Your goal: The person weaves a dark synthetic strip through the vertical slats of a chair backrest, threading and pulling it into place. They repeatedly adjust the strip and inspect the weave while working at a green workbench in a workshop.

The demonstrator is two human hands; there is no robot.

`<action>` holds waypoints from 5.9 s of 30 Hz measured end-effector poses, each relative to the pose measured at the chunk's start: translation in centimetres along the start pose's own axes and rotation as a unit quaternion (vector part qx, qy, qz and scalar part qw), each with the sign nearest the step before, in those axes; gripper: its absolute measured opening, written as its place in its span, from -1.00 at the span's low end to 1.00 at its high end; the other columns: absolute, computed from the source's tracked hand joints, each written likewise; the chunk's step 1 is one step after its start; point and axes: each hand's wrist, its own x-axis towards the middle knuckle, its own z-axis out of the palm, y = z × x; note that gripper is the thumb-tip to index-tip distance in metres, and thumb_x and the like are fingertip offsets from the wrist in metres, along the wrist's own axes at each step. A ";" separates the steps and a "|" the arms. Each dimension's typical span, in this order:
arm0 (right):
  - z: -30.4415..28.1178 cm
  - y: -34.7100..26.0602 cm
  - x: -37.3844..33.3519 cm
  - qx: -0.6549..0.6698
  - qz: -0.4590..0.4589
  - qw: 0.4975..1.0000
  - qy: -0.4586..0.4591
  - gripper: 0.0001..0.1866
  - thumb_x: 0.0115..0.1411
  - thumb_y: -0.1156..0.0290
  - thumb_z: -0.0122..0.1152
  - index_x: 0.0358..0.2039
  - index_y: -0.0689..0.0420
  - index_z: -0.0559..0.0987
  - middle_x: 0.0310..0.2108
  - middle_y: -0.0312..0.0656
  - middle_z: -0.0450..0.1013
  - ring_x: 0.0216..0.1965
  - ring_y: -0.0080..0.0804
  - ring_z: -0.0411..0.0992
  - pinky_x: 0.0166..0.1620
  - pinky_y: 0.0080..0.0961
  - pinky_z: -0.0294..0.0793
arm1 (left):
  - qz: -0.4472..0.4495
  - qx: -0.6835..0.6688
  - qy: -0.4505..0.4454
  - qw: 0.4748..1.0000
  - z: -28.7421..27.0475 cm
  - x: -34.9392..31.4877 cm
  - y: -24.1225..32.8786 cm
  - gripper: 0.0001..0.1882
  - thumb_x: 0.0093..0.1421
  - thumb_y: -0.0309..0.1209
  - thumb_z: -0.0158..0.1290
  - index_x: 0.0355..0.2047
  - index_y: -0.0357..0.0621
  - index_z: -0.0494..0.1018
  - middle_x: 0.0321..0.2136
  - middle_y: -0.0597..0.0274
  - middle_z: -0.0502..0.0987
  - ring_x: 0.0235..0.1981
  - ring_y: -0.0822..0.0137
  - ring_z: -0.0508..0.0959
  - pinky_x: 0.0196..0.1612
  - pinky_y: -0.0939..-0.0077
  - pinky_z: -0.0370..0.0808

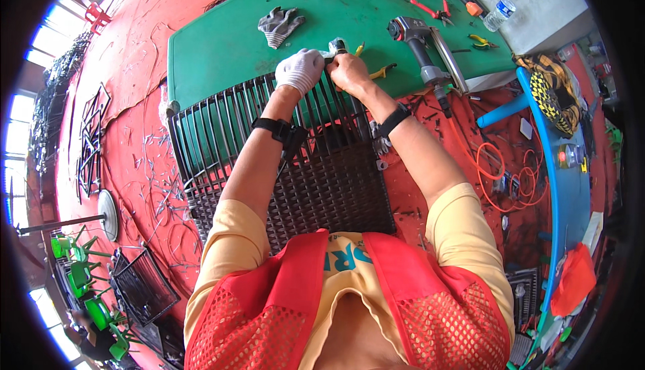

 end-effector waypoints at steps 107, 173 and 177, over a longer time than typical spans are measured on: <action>1.0 2.9 -4.0 0.833 0.058 0.506 -0.214 -0.82 0.25 0.21 0.06 -0.38 0.03 0.50 -0.64 -0.56 0.32 -0.68 -0.81 0.18 -0.65 -0.82 0.05 | 0.143 -0.049 0.138 0.979 -4.2 -1.6 4.9 -0.88 0.00 -0.46 0.13 -0.39 -0.07 0.49 -0.49 0.23 0.49 -0.52 0.19 0.50 -0.40 0.41 0.38; -5.0 -3.4 0.3 -0.368 -0.092 0.924 -0.046 -0.68 0.21 0.37 -0.17 -0.37 0.17 0.60 -0.33 -0.01 0.55 -0.30 -0.13 0.55 -0.25 -0.25 0.53 | 0.117 -0.055 0.039 0.991 -1.2 -0.6 2.0 -0.75 0.17 -0.21 -0.07 -0.22 0.12 0.53 -0.23 0.16 0.48 -0.27 0.08 0.52 -0.13 0.22 0.38; -5.3 -4.0 0.8 -0.403 -0.090 0.905 -0.097 -0.71 0.16 0.40 -0.12 -0.32 0.18 0.61 -0.28 -0.01 0.55 -0.23 -0.11 0.55 -0.21 -0.27 0.53 | 0.116 -0.053 0.056 0.990 -0.9 -0.6 1.5 -0.78 0.18 -0.23 -0.08 -0.26 0.08 0.52 -0.26 0.14 0.49 -0.29 0.09 0.52 -0.17 0.22 0.38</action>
